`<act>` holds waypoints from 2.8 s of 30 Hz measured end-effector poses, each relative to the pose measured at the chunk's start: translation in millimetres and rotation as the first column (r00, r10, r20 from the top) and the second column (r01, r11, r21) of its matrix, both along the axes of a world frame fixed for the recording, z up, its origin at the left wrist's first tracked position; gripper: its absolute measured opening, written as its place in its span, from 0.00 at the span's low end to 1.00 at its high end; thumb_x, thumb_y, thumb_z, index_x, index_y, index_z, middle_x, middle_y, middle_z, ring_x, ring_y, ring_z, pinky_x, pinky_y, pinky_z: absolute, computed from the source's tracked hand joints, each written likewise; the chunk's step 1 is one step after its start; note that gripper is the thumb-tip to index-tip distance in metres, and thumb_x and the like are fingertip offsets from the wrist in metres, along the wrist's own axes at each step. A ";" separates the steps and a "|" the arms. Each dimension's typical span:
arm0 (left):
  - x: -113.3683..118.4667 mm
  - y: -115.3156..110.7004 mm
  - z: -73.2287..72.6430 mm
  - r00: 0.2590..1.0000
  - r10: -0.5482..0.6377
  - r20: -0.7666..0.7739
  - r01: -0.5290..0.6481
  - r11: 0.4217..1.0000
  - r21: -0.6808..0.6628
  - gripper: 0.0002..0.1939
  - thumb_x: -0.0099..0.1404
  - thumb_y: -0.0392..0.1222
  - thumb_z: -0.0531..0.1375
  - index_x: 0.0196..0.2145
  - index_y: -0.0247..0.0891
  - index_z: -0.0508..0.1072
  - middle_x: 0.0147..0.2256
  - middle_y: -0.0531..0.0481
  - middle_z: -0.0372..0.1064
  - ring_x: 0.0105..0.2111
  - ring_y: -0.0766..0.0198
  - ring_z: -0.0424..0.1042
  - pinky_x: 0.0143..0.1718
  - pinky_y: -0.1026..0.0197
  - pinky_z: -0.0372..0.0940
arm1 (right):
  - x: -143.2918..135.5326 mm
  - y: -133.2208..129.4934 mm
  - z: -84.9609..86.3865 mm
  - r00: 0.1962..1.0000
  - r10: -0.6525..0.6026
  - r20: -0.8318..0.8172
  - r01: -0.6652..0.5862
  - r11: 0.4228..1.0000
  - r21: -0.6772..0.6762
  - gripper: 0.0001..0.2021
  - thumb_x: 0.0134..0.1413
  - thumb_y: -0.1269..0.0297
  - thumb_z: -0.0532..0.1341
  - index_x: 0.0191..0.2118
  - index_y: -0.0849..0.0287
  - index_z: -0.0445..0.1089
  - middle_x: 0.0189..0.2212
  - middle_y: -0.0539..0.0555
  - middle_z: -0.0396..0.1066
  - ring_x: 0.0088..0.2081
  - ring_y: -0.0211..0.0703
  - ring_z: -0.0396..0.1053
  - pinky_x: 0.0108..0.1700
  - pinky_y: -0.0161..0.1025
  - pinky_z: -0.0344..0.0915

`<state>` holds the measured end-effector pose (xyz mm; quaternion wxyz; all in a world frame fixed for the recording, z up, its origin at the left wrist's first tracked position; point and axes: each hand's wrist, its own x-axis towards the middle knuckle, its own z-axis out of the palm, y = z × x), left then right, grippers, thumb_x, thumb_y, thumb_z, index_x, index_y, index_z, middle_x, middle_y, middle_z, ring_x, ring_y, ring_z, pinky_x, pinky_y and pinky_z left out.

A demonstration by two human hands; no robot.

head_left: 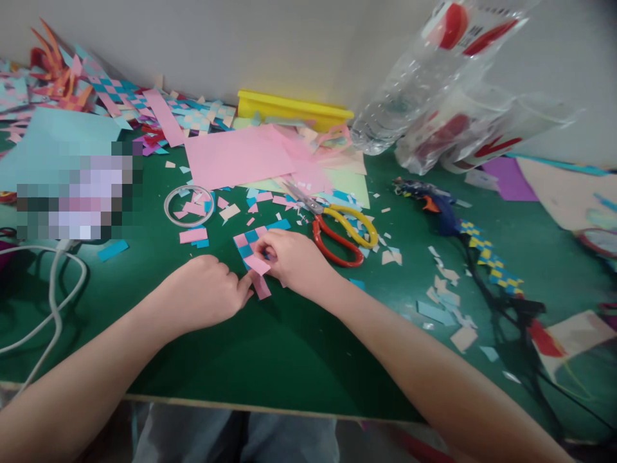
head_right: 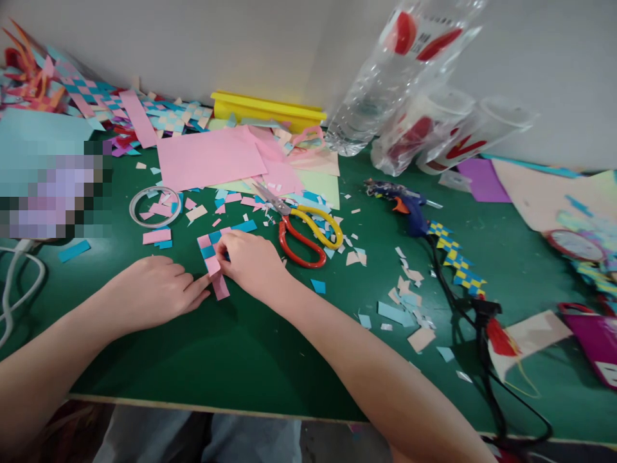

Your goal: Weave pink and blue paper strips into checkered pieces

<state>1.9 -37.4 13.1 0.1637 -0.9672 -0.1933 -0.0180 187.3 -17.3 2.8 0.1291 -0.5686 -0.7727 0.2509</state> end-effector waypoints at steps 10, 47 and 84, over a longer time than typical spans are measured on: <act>-0.5 -0.7 2.4 1.000 -0.005 0.013 0.006 1.000 -0.021 0.13 0.69 0.40 0.50 0.33 0.35 0.73 0.16 0.54 0.68 0.15 0.60 0.67 0.17 0.58 0.47 | 0.1 -0.8 -2.1 1.000 0.014 -0.002 -0.014 1.000 0.002 0.04 0.51 0.70 0.56 0.28 0.58 0.66 0.30 0.49 0.66 0.30 0.36 0.60 0.32 0.35 0.51; 0.4 3.3 1.4 0.995 -0.017 0.096 0.032 0.987 -0.156 0.15 0.68 0.40 0.49 0.33 0.36 0.74 0.15 0.54 0.67 0.15 0.63 0.66 0.16 0.60 0.48 | 36.5 12.1 19.6 0.968 -0.241 0.076 0.200 0.913 0.355 0.17 0.57 0.74 0.48 0.49 0.60 0.66 0.36 0.58 0.74 0.37 0.45 0.69 0.37 0.42 0.61; -13.0 35.0 -1.8 0.956 -0.069 0.286 0.080 0.996 -0.027 0.08 0.69 0.41 0.54 0.36 0.37 0.72 0.36 0.51 0.73 0.38 0.61 0.70 0.44 0.55 0.64 | 19.9 -4.2 -8.2 0.870 0.461 0.175 -0.391 0.428 0.815 0.10 0.55 0.73 0.58 0.25 0.59 0.71 0.26 0.46 0.76 0.32 0.35 0.72 0.50 0.43 0.66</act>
